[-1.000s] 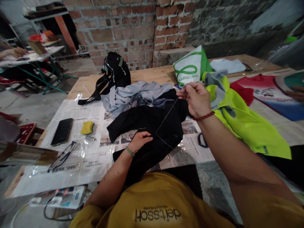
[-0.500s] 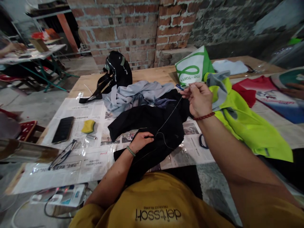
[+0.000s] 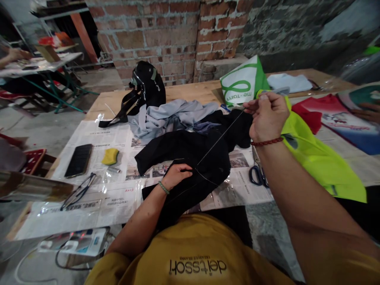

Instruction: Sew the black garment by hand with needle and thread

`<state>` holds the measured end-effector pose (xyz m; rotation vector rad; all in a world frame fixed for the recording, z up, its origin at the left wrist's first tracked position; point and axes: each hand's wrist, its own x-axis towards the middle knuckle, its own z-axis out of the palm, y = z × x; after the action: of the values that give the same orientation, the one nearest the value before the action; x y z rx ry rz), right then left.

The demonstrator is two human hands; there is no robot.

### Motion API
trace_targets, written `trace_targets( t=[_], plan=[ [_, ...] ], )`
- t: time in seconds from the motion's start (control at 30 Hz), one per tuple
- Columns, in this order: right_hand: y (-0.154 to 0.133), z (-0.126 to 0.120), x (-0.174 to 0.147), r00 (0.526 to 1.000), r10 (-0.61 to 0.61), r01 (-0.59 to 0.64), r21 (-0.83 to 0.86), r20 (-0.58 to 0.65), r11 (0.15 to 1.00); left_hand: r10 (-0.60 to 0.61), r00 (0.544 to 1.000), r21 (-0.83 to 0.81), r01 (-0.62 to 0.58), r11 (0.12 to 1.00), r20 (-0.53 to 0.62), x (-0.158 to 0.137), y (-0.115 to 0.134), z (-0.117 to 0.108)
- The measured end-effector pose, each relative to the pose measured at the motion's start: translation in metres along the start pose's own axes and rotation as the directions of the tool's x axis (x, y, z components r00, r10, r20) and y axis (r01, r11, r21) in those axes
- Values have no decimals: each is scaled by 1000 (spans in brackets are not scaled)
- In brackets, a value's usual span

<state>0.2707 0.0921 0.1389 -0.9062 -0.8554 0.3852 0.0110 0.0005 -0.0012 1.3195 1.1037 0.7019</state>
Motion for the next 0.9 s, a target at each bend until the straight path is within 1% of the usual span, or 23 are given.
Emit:
trace_targets(
  t=[0.07, 0.23, 0.37, 0.6, 0.7, 0.8, 0.9],
  plan=[
    [-1, -1, 2, 999, -34, 34, -14, -13, 999, 12, 1000, 13, -12, 1000, -9, 0, 0, 0],
    [-5, -2, 10, 992, -120, 119, -18, -38, 993, -16, 1000, 13, 16, 1000, 1, -1, 1, 0],
    [-10, -2, 16, 981, -186, 184, -42, -48, 982, -10, 1000, 25, 10, 1000, -1, -1, 2, -1],
    [-11, -2, 19, 964, -259, 256, -49, -69, 966, -23, 1000, 40, 23, 999, 4, -1, 2, -1],
    [-10, -3, 23, 959, -270, 266, -54, -82, 962, -22, 1000, 45, 21, 999, 6, -1, 1, -1],
    [-12, -3, 28, 956, -275, 268, -81, -106, 960, -9, 1000, 53, 8, 999, 6, 0, 1, -1],
    [-15, -5, 33, 942, -311, 297, -122, -124, 947, -2, 1000, 70, 2, 998, 8, 0, 1, -1]
  ],
)
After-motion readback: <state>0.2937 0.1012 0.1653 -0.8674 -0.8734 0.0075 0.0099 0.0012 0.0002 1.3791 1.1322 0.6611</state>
